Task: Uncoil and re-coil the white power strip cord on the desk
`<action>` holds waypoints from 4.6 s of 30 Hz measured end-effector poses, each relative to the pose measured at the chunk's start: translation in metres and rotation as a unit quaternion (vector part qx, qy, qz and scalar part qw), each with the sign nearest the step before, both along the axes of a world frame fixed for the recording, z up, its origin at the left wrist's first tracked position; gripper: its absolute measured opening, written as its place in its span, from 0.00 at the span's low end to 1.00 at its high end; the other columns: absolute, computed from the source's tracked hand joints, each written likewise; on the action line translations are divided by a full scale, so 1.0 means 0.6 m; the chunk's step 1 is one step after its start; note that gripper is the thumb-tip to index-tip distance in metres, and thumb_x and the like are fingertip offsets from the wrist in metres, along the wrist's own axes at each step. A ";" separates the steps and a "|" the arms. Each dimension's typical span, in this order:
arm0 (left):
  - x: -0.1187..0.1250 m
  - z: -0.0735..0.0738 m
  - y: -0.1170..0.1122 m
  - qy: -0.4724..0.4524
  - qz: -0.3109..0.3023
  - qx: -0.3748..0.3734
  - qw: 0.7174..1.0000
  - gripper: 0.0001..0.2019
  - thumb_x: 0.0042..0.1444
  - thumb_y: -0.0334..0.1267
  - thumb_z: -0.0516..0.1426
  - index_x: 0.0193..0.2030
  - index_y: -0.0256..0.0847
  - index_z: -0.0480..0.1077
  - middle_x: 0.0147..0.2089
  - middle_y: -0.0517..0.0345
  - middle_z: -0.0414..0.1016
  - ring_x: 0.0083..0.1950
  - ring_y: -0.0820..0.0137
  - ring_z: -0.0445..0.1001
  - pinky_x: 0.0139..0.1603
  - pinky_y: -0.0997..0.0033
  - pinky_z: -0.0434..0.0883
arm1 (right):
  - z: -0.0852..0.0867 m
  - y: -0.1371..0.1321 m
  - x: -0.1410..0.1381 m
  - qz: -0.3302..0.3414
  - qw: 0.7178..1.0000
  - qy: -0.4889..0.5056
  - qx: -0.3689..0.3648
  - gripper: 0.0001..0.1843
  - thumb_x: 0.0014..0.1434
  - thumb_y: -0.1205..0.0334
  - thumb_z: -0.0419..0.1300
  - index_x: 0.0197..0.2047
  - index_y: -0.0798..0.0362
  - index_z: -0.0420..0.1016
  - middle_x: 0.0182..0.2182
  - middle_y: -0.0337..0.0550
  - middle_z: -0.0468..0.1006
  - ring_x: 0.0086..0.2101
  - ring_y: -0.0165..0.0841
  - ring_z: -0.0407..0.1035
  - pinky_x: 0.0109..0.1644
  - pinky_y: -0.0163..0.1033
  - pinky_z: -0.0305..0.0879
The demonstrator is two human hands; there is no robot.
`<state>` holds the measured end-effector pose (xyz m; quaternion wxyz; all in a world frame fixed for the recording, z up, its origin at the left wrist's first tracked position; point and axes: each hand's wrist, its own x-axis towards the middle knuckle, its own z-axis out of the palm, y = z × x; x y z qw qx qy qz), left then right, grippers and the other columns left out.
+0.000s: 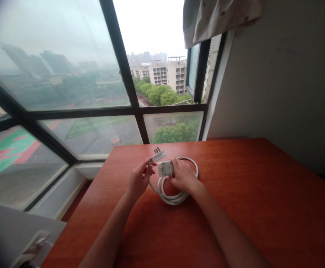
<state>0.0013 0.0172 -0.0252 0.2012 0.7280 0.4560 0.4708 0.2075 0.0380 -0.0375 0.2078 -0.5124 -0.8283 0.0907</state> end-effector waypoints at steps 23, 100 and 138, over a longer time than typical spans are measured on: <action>-0.001 -0.032 0.012 0.070 0.058 -0.095 0.991 0.18 0.57 0.28 0.49 0.54 0.41 0.66 0.40 0.55 0.77 0.29 0.74 0.72 0.31 0.76 0.67 | 0.012 -0.025 0.017 0.232 0.638 0.653 -0.336 0.17 0.41 0.65 0.61 0.38 0.50 0.71 0.30 0.41 0.75 0.40 0.41 0.69 0.46 0.47 0.65; 0.018 0.050 0.015 -0.037 -0.029 -0.047 0.998 0.12 0.50 0.42 0.63 0.38 0.37 0.71 0.35 0.57 0.74 0.37 0.69 0.71 0.40 0.71 0.69 | 0.036 -0.003 0.003 0.041 0.982 0.183 -0.030 0.10 0.55 0.55 0.60 0.35 0.50 0.79 0.30 0.43 0.79 0.31 0.35 0.70 0.35 0.37 0.61; -0.059 -0.026 0.058 -0.599 0.177 -0.169 0.762 0.14 0.52 0.41 0.63 0.38 0.34 0.66 0.26 0.56 0.75 0.24 0.69 0.76 0.26 0.72 0.75 | 0.026 0.001 0.012 0.148 0.944 0.291 -0.043 0.17 0.66 0.58 0.47 0.50 0.53 0.73 0.43 0.48 0.79 0.43 0.36 0.73 0.48 0.42 0.69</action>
